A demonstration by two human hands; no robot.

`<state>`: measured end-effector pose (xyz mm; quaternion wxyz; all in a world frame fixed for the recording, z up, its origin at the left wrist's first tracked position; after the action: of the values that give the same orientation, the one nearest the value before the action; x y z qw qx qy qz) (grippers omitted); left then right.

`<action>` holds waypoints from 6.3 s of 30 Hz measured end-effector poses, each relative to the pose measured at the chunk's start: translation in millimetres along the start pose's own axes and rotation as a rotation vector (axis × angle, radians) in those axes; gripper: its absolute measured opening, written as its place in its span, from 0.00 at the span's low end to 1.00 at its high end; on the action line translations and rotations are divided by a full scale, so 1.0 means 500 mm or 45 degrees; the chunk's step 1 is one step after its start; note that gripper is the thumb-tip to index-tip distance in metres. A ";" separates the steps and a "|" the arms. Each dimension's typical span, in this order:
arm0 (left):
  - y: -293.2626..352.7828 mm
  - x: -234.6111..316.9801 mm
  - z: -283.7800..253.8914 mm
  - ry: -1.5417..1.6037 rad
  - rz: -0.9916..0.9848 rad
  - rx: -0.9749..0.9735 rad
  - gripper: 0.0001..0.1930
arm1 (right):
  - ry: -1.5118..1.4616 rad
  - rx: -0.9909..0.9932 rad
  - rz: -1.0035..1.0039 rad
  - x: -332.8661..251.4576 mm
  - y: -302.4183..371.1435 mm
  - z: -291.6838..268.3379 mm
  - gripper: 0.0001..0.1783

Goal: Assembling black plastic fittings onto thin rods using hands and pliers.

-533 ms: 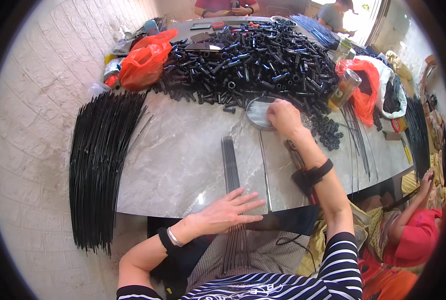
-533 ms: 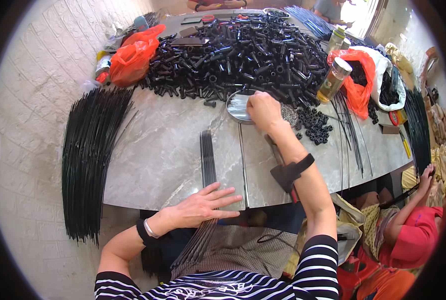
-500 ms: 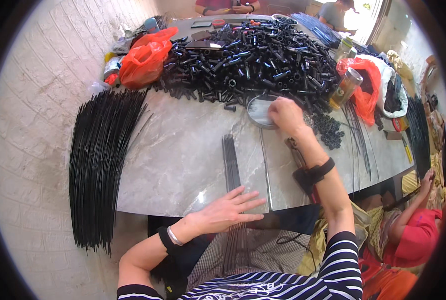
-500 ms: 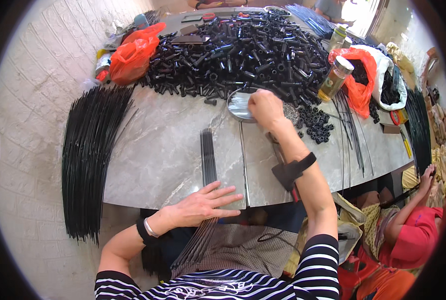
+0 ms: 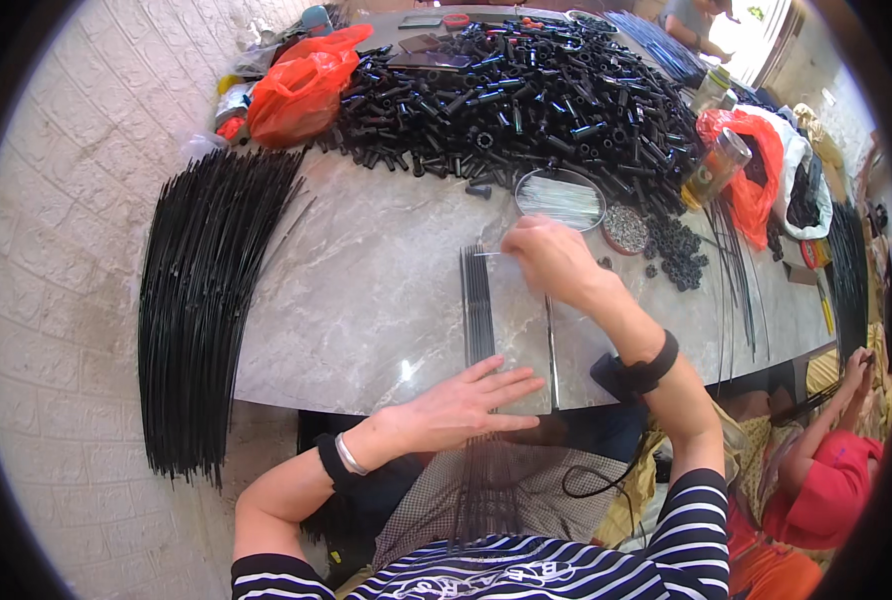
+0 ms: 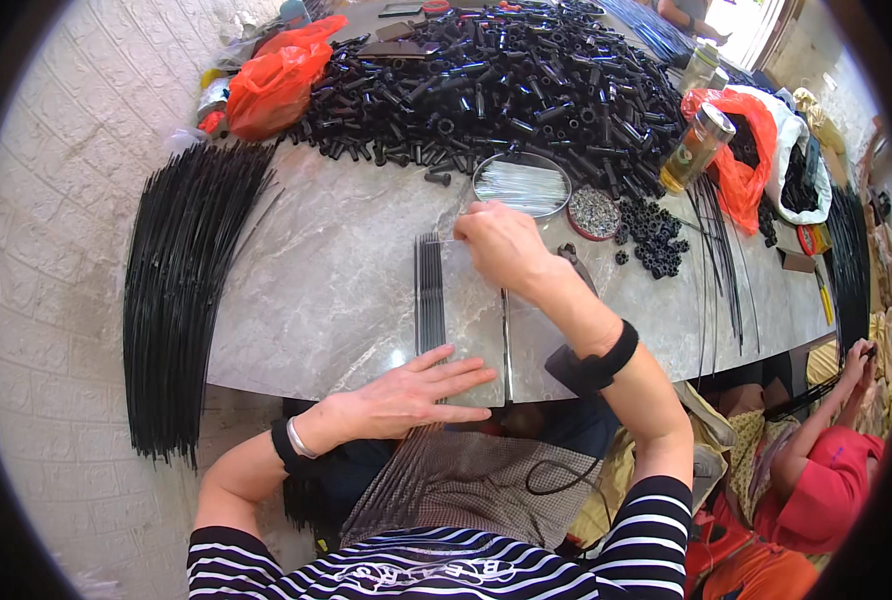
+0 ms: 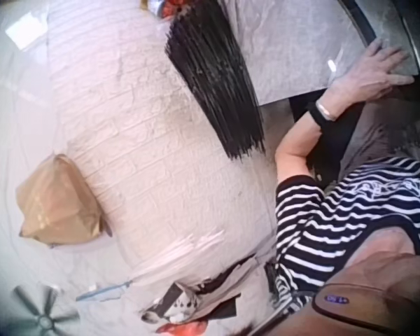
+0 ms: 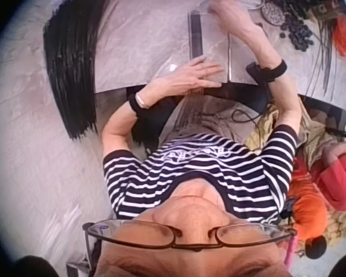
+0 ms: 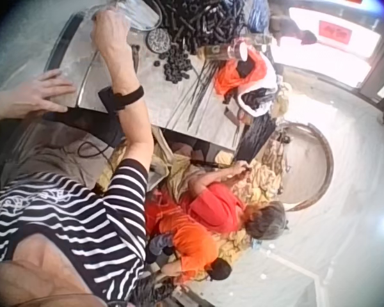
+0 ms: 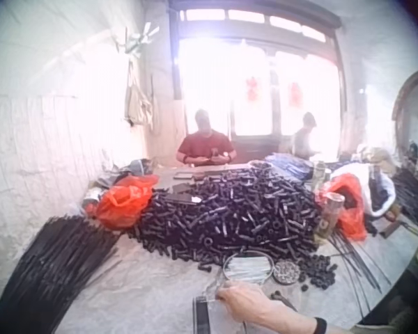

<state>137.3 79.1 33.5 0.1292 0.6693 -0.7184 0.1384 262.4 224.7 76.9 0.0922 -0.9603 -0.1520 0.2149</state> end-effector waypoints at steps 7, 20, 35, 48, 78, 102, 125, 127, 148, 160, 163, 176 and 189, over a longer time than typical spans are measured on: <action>0.040 -0.007 -0.012 0.050 -0.013 -0.054 0.36 | 0.142 0.011 0.050 0.019 0.010 0.026 0.10; 0.048 -0.013 -0.008 0.067 -0.014 0.012 0.36 | 0.258 -0.055 0.059 0.000 -0.019 0.045 0.07; 0.047 -0.010 -0.010 0.030 0.024 0.022 0.30 | 0.085 0.016 0.138 0.006 -0.027 0.045 0.10; 0.047 -0.013 -0.011 0.054 0.020 0.020 0.30 | 0.011 -0.065 0.188 0.001 -0.026 0.061 0.09; 0.050 -0.016 -0.017 0.059 -0.085 -0.019 0.32 | 0.123 -0.006 0.103 -0.027 -0.044 0.070 0.08; 0.048 -0.013 -0.019 0.024 -0.023 -0.016 0.27 | 0.237 -0.069 0.106 -0.001 -0.032 0.069 0.05; 0.049 -0.015 -0.025 0.083 -0.098 -0.004 0.20 | 0.147 -0.122 0.144 -0.017 -0.041 0.076 0.07; 0.053 -0.012 -0.030 0.033 -0.140 0.029 0.21 | 0.140 -0.111 0.134 -0.020 -0.039 0.076 0.07; 0.049 -0.021 -0.027 0.040 -0.172 -0.004 0.21 | 0.052 -0.063 0.137 -0.023 -0.051 0.093 0.10; 0.045 -0.017 -0.034 0.121 -0.112 -0.006 0.25 | -0.095 0.009 0.093 -0.026 -0.066 0.097 0.09; 0.045 -0.014 -0.032 0.096 -0.101 -0.031 0.25 | -0.119 -0.012 0.134 -0.018 -0.058 0.094 0.09; 0.049 -0.020 -0.025 0.129 -0.106 0.009 0.22 | 0.445 0.115 0.494 0.189 -0.003 -0.047 0.06; 0.055 -0.022 -0.027 0.160 -0.145 0.044 0.22 | 0.022 0.339 0.275 0.103 -0.008 -0.104 0.07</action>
<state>110.6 96.4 41.3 0.1702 0.7012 -0.6673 0.1848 328.5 239.9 104.3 0.1961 -0.9522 -0.0173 0.2335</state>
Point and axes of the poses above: each hand's wrist, its own y-axis away from the middle knuckle, its own z-axis out of the palm, x = y × z, the point moved 9 cm from there along -y, towards the middle knuckle, and after that the axes turned 3 degrees about -x, right-handed, at the moved point
